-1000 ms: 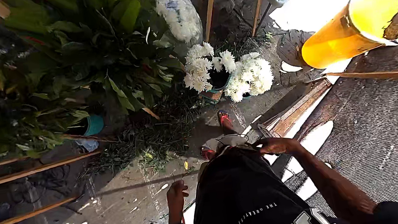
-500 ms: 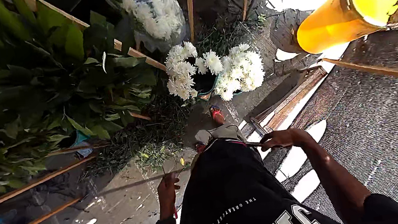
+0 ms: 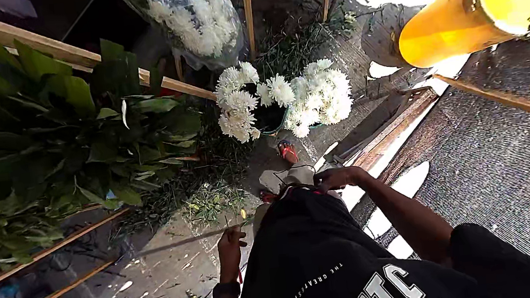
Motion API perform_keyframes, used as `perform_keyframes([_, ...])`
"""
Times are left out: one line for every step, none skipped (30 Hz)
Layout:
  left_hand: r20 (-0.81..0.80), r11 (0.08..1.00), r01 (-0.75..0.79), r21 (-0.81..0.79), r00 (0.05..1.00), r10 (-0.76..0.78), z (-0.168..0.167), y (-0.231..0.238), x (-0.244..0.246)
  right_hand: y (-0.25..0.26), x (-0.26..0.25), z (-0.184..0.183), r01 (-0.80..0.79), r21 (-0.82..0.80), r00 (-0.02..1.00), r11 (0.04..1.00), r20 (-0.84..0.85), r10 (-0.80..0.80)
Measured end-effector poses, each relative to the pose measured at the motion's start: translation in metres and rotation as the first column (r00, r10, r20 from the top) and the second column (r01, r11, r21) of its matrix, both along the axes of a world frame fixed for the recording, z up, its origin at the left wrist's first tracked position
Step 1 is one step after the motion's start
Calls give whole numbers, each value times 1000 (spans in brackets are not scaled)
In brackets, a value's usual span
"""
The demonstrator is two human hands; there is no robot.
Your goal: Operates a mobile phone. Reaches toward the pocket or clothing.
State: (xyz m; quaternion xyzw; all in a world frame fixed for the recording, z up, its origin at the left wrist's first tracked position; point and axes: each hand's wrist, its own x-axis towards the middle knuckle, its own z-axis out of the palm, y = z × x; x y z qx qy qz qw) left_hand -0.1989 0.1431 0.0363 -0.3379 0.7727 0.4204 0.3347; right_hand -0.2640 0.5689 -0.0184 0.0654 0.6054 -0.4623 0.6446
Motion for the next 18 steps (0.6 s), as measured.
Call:
perform_keyframes([19,1000,5,-6,1000,-4,0,0,2,-4,2,-3,24,44,999,999,29,-25])
perform_keyframes([35,1000,8,-10,999,-7,0,2,3,-6,3,-5,46,105,997,993,54,-52])
perform_keyframes([43,1000,3,-16,999,-2,-2,3,3,-6,2,-6,75,168,992,983,86,-90])
perform_keyframes([49,1000,-7,-22,999,8,-2,3,4,-6,3,-5,116,218,983,969,113,-143])
perform_keyframes([51,999,-20,-27,998,21,-1,3,4,-5,4,-1,175,252,967,952,136,-214])
perform_keyframes([47,999,-38,-28,998,39,-1,3,4,-3,4,6,238,263,947,935,150,-283])
perform_keyframes([46,998,-54,-31,997,55,0,4,6,0,4,12,292,254,929,922,154,-336])
perform_keyframes([51,998,-59,-36,997,61,0,5,8,4,4,15,323,232,920,918,149,-362])
perform_keyframes([60,998,-60,-36,996,62,1,5,11,8,3,17,333,212,923,919,129,-364])
perform_keyframes([72,998,-59,-36,995,62,2,6,13,12,2,17,316,204,935,926,95,-340])
perform_keyframes([89,997,-59,-40,994,62,2,8,16,15,1,14,275,204,955,939,57,-292])
perform_keyframes([102,997,-60,-40,993,63,2,9,19,18,-2,9,216,205,974,955,23,-226])
perform_keyframes([114,997,-64,-39,991,68,1,9,23,19,-5,5,143,206,990,968,-11,-144])
perform_keyframes([130,996,-71,-45,989,76,1,9,28,19,-10,3,65,218,997,974,-48,-56])
perform_keyframes([151,995,-75,-60,985,83,1,9,36,18,-20,4,6,244,997,970,-79,14])
perform_keyframes([175,993,-73,-88,981,88,0,9,47,17,-32,6,-15,286,991,958,-125,53])
perform_keyframes([201,991,-34,-130,978,60,0,10,66,16,-47,8,14,326,981,945,-187,50])
perform_keyframes([183,978,65,-196,983,-28,-5,9,97,13,-64,8,105,359,961,928,-275,-3])
